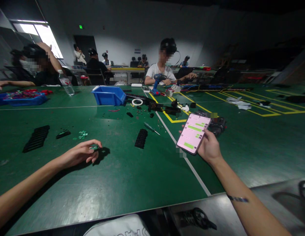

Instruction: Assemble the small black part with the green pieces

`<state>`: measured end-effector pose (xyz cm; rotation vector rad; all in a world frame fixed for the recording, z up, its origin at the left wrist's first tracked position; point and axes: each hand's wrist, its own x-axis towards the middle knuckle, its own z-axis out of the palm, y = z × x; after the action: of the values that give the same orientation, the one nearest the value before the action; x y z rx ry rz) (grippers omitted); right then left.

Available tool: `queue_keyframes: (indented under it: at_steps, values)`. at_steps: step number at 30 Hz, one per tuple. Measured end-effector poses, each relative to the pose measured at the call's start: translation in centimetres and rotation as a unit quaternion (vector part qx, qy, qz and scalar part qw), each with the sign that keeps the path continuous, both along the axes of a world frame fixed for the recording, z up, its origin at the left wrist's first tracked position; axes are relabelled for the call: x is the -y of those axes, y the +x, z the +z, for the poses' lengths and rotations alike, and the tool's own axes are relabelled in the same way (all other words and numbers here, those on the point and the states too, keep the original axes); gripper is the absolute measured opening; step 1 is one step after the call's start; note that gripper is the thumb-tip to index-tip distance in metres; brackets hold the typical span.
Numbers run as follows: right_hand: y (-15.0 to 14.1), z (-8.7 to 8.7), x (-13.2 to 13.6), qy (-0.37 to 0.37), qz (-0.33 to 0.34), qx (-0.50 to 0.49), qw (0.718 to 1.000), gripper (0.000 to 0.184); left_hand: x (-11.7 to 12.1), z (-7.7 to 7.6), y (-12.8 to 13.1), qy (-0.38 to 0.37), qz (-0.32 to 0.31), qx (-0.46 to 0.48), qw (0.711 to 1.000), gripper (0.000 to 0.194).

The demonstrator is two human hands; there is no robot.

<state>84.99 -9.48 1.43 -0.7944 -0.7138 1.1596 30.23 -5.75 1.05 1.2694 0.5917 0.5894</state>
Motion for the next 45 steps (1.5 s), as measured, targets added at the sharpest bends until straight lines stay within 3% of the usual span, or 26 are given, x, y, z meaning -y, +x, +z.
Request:
queue_keyframes:
  at_steps: [31, 45]
  values:
    - [0.4, -0.19, -0.04, -0.016, 0.0, 0.016, 1.0, 0.05, 0.25, 0.2, -0.04, -0.003, 0.009, 0.002, 1.0, 0.029]
    - [0.03, -0.02, 0.1, 0.02, 0.011, 0.011, 1.0, 0.049, 0.23, 0.14, -0.04, -0.003, 0.004, 0.0, 1.0, 0.031]
